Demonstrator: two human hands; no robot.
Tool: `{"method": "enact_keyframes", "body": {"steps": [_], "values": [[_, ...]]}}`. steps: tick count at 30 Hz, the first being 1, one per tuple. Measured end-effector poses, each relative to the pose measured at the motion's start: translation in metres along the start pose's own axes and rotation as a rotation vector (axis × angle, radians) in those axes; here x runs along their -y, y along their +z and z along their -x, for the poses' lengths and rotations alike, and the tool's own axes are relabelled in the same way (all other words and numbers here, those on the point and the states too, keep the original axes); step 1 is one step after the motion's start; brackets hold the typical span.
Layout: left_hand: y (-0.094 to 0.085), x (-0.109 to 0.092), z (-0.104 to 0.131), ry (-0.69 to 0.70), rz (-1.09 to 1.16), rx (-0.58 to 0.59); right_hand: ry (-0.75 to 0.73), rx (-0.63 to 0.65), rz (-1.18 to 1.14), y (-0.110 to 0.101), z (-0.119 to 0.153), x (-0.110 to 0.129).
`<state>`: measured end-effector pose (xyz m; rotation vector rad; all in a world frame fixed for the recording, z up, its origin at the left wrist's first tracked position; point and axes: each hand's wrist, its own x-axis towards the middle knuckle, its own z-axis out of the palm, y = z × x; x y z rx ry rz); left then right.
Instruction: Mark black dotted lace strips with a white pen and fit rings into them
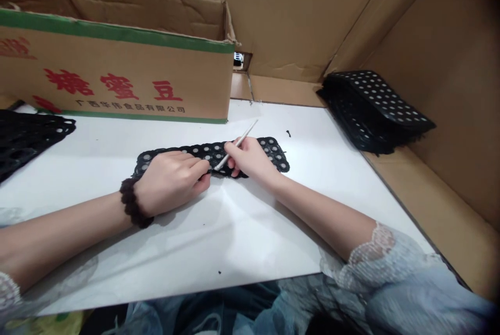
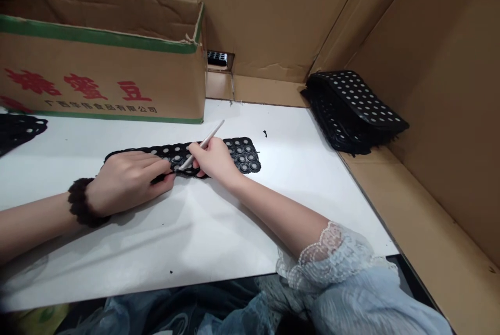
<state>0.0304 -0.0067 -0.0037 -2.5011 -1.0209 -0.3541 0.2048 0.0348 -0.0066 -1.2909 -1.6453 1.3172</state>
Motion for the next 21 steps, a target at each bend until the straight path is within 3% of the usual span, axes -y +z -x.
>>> {"method": "enact_keyframes", "body": {"steps": [8,21], "values": [[0.0022,0.0005,0.0005,-0.054,0.005,0.003,0.011,0.009,-0.003,-0.002,-0.0035,-0.001],[0.002,0.0004,0.0011,-0.028,-0.008,0.001,0.015,-0.016,0.001,-0.0002,-0.0004,0.001]]}}
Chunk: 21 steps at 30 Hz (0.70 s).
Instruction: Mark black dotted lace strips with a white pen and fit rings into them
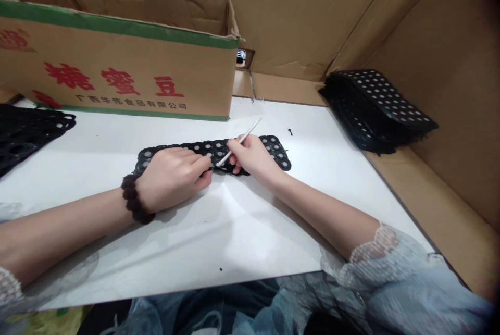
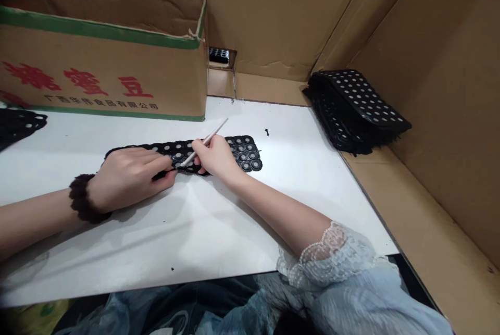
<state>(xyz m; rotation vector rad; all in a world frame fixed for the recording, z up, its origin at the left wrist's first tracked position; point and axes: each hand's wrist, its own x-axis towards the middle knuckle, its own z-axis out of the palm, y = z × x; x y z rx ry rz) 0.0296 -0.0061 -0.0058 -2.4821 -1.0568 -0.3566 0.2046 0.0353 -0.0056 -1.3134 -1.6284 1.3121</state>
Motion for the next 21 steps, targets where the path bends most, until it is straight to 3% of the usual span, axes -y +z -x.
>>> {"method": "enact_keyframes", "body": {"steps": [21], "values": [[-0.0015,-0.0019,-0.0008,0.035,-0.031,-0.002,-0.077,-0.05,0.034,0.0069,0.0031,-0.0048]]}}
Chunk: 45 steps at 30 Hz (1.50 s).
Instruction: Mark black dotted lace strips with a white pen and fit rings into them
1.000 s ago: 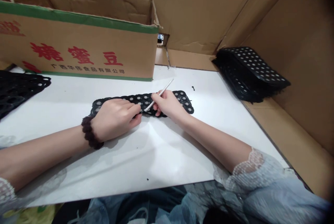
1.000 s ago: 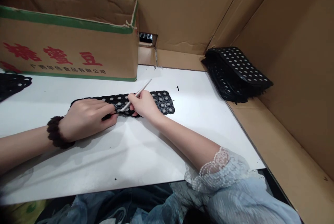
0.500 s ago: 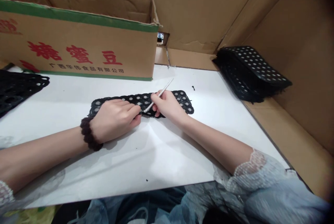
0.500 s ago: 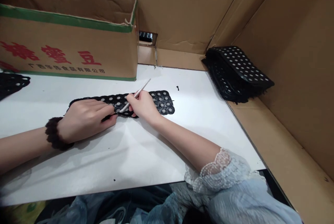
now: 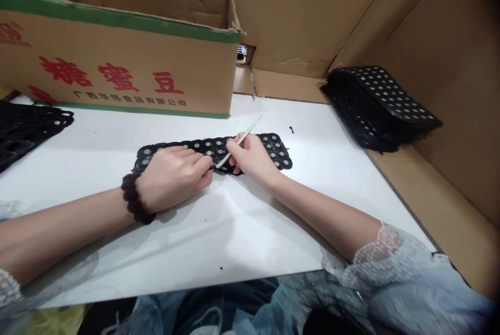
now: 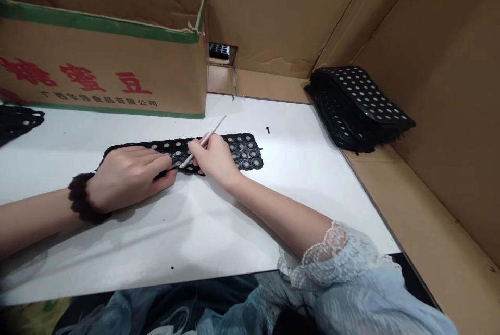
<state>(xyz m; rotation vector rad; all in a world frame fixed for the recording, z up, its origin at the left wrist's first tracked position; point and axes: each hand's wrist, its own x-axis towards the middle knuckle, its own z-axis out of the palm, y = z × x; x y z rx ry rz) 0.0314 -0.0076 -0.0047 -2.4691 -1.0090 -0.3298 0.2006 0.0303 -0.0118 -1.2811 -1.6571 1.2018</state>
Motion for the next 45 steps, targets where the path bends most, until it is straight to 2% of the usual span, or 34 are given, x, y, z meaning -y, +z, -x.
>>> {"method": "enact_keyframes", "body": {"steps": [6,11,15,18,21,24,26,30,34,39,42,45], "values": [[0.0,-0.003,-0.002,-0.01,-0.02,-0.013,-0.12,-0.042,0.209,0.002,0.001,0.0],[0.003,-0.008,-0.004,-0.095,-0.077,-0.077,-0.152,-0.057,0.285,0.002,0.005,0.003],[0.005,-0.008,-0.003,-0.164,-0.064,-0.076,-0.196,-0.081,0.312,0.005,0.007,0.003],[0.005,-0.004,-0.002,-0.153,-0.023,-0.055,-0.133,-0.068,0.187,0.003,0.005,0.0],[0.003,0.002,-0.002,-0.116,0.03,-0.014,-0.004,-0.025,-0.098,-0.004,0.001,-0.004],[-0.002,0.007,-0.003,-0.058,0.13,0.068,0.042,-0.038,-0.335,-0.015,-0.003,-0.008],[-0.005,0.009,-0.003,-0.109,0.22,0.075,0.049,-0.032,-0.408,-0.021,-0.004,-0.01],[-0.008,0.005,-0.006,-0.285,0.336,-0.099,0.075,-0.002,-0.467,-0.022,0.001,-0.007],[-0.009,-0.006,-0.008,-0.315,0.359,-0.215,0.099,0.006,-0.545,-0.01,0.01,-0.001],[-0.006,-0.013,-0.008,-0.338,0.293,-0.27,0.135,0.056,-0.623,0.002,0.015,0.001],[-0.007,-0.01,-0.008,-0.41,0.301,-0.325,0.116,0.081,-0.666,-0.004,0.014,-0.002],[-0.013,-0.006,-0.01,-0.511,0.376,-0.392,0.037,-0.023,-0.585,-0.023,0.013,-0.005]]}}
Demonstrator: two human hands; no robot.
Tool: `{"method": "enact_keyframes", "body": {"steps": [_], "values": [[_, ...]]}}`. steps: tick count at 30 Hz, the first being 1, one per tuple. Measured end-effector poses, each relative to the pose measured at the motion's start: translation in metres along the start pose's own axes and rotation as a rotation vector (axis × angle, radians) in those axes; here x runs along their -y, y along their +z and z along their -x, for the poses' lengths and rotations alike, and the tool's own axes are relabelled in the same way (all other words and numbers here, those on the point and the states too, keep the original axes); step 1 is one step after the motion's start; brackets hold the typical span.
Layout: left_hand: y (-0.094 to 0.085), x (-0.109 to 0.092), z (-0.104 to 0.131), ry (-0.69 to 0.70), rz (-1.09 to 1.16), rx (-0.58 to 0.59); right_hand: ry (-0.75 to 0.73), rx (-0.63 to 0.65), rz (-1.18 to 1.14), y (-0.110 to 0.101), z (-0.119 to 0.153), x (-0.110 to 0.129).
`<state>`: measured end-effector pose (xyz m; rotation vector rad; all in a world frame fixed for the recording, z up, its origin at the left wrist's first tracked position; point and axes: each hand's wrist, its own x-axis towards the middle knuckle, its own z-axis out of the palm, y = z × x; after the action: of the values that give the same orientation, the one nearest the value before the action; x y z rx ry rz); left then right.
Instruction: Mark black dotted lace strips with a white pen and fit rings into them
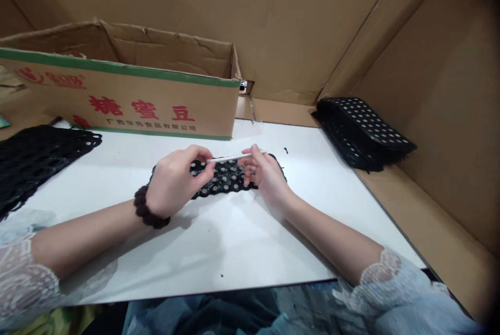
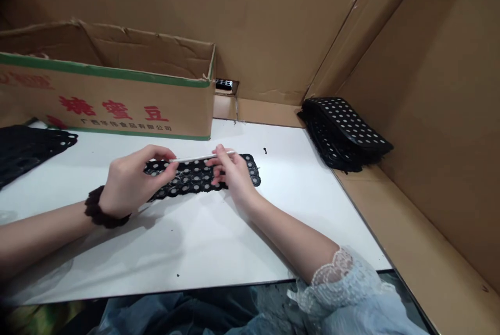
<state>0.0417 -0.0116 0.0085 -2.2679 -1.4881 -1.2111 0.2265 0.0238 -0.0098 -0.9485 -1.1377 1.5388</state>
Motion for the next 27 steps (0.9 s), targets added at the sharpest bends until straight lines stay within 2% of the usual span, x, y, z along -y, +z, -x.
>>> {"method": "enact_keyframes", "body": {"steps": [2,4,7,11,13,15,19,27], "values": [[-0.004,-0.001,-0.004,-0.047,0.086,-0.016,-0.1,-0.059,0.124,-0.012,0.001,0.006],[-0.009,-0.003,-0.006,-0.084,0.21,-0.036,-0.185,-0.028,0.318,-0.019,0.004,0.012],[-0.013,-0.007,-0.008,-0.181,0.451,-0.075,-0.261,0.117,0.697,-0.017,0.013,0.017],[-0.016,-0.016,-0.006,-0.419,0.759,-0.016,-0.388,0.374,1.175,0.001,0.031,0.012],[-0.017,-0.022,-0.004,-0.537,0.909,0.03,-0.413,0.514,1.185,0.011,0.04,0.005],[-0.018,-0.028,-0.002,-0.624,1.023,0.097,-0.373,0.585,1.093,0.017,0.046,-0.002],[-0.019,-0.038,0.0,-0.693,1.086,0.181,-0.317,0.562,0.975,0.022,0.053,-0.011],[-0.01,-0.041,0.003,-0.716,1.171,0.137,-0.281,0.535,0.921,0.025,0.056,-0.009]]}}
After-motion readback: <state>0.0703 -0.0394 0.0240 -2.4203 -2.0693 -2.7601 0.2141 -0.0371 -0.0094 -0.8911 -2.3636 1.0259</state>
